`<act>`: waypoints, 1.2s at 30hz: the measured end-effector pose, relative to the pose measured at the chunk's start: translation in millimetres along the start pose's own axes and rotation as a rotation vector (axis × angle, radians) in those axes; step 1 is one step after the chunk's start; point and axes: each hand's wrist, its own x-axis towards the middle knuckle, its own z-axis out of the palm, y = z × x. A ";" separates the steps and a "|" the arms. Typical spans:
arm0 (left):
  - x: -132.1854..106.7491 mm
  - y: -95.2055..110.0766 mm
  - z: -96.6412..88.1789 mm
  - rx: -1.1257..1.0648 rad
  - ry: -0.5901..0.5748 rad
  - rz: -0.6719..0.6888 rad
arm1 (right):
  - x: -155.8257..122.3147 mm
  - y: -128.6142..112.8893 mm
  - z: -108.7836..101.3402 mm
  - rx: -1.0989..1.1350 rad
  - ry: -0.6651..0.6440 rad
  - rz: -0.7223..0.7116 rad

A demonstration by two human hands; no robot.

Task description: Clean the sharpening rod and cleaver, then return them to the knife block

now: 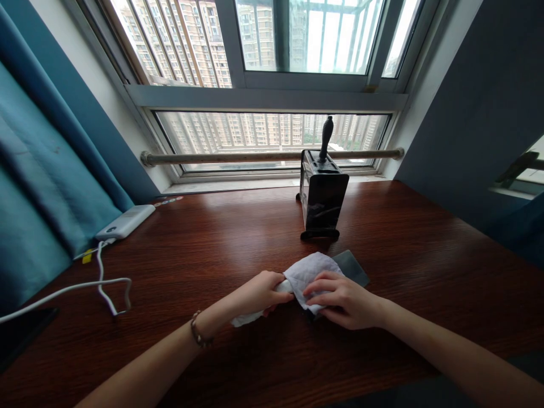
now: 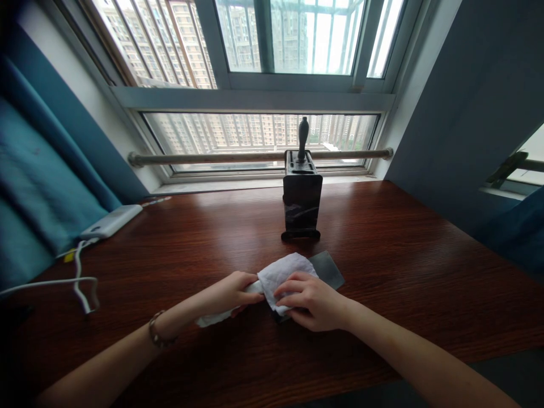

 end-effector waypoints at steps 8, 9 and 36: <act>0.8 -0.3 0.1 0.013 -0.001 0.001 | -7.4 5.2 -2.6 0.026 0.032 0.109; 0.6 0.0 -0.2 0.014 0.000 0.000 | -9.2 6.5 -4.5 0.013 0.024 0.141; -5.1 15.2 -2.3 0.024 -0.001 -0.042 | -35.6 51.5 -46.5 -0.459 -0.064 1.144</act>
